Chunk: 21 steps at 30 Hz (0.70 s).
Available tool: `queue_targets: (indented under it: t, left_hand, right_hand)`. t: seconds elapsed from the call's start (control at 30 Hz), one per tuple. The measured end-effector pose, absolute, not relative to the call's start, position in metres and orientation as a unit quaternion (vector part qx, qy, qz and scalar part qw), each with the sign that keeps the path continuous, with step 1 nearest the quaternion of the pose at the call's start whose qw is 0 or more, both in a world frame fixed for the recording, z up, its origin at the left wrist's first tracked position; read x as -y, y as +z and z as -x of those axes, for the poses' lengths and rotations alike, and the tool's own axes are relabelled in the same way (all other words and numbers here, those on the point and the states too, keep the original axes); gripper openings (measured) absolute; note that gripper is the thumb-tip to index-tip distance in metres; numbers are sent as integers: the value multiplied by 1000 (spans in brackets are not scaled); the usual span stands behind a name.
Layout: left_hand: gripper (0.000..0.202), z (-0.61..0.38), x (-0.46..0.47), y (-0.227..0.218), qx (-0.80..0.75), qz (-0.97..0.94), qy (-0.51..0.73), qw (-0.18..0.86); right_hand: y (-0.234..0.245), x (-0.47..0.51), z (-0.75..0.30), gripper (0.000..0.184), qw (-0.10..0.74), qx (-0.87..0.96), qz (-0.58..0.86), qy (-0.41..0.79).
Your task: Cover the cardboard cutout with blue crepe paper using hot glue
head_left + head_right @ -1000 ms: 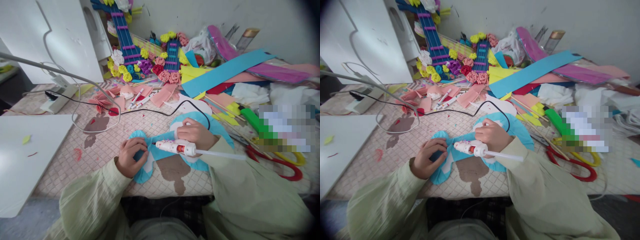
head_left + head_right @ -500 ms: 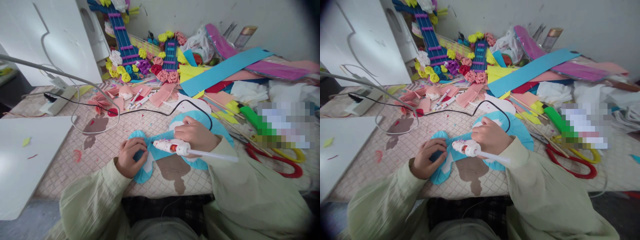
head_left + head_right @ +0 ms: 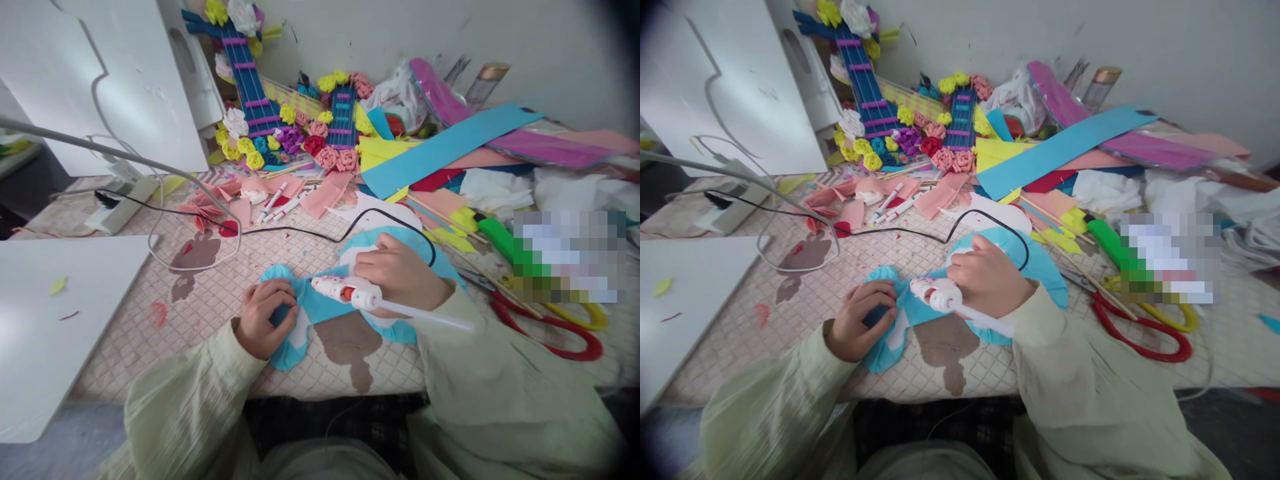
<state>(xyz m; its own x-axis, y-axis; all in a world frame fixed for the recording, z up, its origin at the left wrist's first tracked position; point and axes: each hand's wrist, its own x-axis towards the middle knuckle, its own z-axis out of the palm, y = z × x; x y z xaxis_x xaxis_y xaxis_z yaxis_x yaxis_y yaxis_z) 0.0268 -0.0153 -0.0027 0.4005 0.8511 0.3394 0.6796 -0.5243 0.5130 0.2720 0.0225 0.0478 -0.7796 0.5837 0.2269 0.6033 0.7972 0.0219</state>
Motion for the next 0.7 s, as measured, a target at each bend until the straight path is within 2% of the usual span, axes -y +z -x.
queue_targets:
  t: [0.13,0.37,0.53,0.7]
  left_hand:
    - [13,-26,15,-3,-463,-823,293,147]
    - [23,-25,15,-5,-456,-822,303,155]
    - [12,-28,17,-4,-464,-828,290,123]
    - [8,-29,17,-5,-470,-824,295,115]
  right_hand:
    - [51,-26,-284,21,144,926,347,-30]
    - [62,-47,-306,10,216,875,433,9]
    - [68,-76,-308,19,181,889,420,9]
    - [54,-109,-295,25,156,880,449,8]
